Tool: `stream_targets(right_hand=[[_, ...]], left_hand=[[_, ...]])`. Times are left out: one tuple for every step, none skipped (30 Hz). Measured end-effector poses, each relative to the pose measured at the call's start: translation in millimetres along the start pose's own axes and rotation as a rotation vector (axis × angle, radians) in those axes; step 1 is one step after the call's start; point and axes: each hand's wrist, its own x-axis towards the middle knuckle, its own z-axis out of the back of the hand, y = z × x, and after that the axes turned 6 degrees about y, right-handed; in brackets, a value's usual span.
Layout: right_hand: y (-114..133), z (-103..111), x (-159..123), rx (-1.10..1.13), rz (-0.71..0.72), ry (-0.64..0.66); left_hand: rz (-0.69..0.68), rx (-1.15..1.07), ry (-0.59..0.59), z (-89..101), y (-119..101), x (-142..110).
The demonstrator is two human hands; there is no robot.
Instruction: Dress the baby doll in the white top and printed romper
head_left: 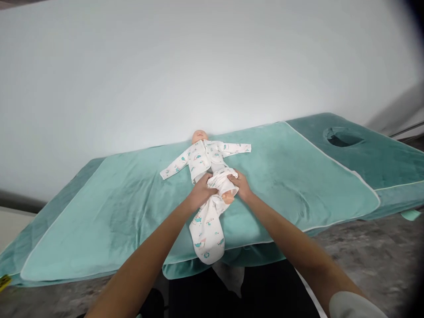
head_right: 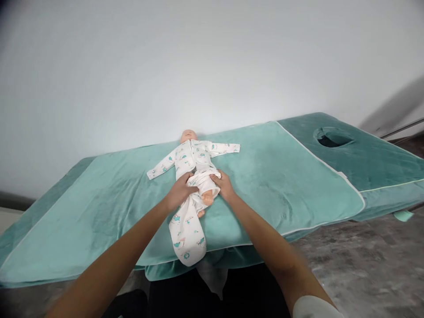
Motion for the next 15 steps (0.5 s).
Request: stream_targets(right_hand=[[-4.7,1.1,3.1,-0.022,0.012,-0.018],[-8.5,1.9,4.9,-0.037,0.017,-0.034],[-11.1,2.6,5.6,-0.038,0.017,-0.051],[-12.3,3.4,5.5,-0.021,0.006,-0.071],[-12.2,4.3,4.9,0.012,-0.018,-0.086],[-11.1,5.4,4.2,0.058,-0.053,-0.102],[-9.5,6.7,3.4,0.113,-0.095,-0.119],[-7.8,8.3,2.7,0.173,-0.138,-0.129],[-6.3,10.1,2.2,0.232,-0.179,-0.127],[-5.3,12.1,1.8,0.286,-0.215,-0.107],[-5.1,14.4,1.5,0.333,-0.247,-0.073],[-5.5,17.0,1.3,0.373,-0.282,-0.026],[-6.6,19.9,1.1,0.407,-0.327,0.034],[-8.3,23.0,0.9,0.434,-0.374,0.093],[-10.4,26.2,0.7,0.448,-0.415,0.139]], left_hand=[[0.006,-0.017,-0.072,1.2,0.1,6.6],[0.011,-0.074,-0.133,2.4,-0.5,13.2],[0.020,-0.158,-0.166,3.8,-2.0,19.3],[0.034,-0.250,-0.162,5.8,-4.3,24.5],[0.056,-0.330,-0.118,8.5,-7.1,28.7],[0.083,-0.390,-0.038,12.4,-10.1,31.9],[0.108,-0.433,0.059,17.4,-12.8,34.1],[0.122,-0.465,0.152,23.6,-14.4,35.8],[0.124,-0.491,0.226,30.9,-14.4,37.3],[0.112,-0.516,0.275,38.9,-12.2,39.0],[0.087,-0.548,0.305,47.2,-7.6,41.2],[0.057,-0.588,0.319,55.3,-0.3,44.0],[0.022,-0.638,0.317,62.5,9.4,47.3],[-0.015,-0.693,0.306,68.3,21.1,51.0],[-0.052,-0.754,0.289,72.5,34.2,54.7]])
